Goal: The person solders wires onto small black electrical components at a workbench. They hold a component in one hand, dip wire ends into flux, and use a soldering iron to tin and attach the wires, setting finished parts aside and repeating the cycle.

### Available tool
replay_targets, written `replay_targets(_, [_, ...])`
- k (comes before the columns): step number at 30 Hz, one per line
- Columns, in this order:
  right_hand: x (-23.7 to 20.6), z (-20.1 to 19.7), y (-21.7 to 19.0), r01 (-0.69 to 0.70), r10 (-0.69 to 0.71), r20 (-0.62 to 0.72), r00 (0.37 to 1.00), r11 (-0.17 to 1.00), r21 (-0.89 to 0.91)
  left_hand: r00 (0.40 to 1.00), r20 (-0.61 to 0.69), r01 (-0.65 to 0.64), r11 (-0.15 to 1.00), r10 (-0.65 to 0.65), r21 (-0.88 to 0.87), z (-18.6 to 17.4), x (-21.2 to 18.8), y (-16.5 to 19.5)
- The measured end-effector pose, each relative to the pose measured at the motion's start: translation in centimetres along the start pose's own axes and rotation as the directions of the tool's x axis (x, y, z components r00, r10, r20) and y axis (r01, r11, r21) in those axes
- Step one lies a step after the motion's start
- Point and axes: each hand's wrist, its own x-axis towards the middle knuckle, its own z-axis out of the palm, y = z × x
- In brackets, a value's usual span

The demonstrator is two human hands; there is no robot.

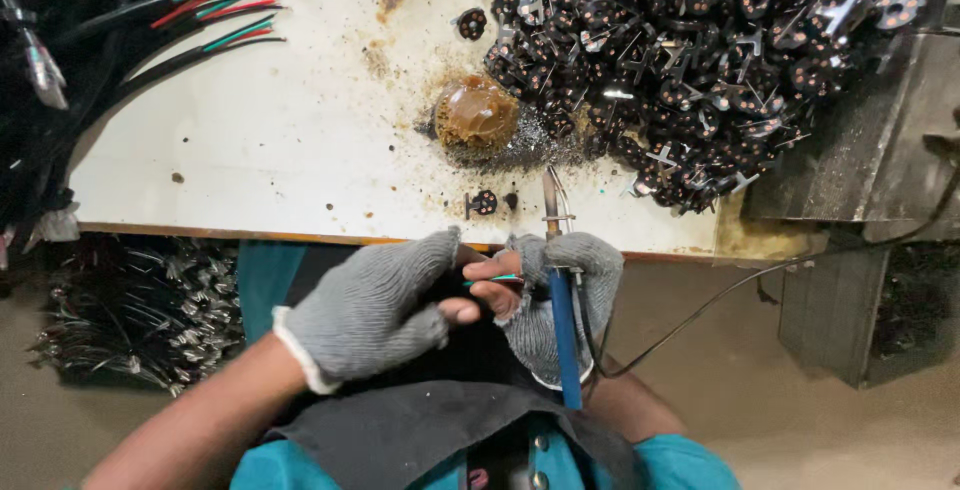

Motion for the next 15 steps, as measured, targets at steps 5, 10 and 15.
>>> replay_targets(5, [0.1, -1.1, -1.5, 0.050, -0.049, -0.027, 0.998, 0.998, 0.023, 0.965, -0.243, -0.134, 0.979, 0.094, -0.152, 2.9, 0.8, -0.7])
replay_targets(10, [0.0, -1.1, -0.5, 0.065, -0.068, -0.081, 0.994, 0.997, -0.040, 0.954, -0.265, -0.137, 0.990, 0.144, 0.044, 1.0, 0.6, 0.1])
replay_targets(15, [1.2, -0.5, 0.1, 0.314, -0.366, -0.191, 0.911, 0.914, -0.255, 0.957, -0.270, -0.043, 0.974, 0.104, 0.222, -0.3, 0.5, 1.2])
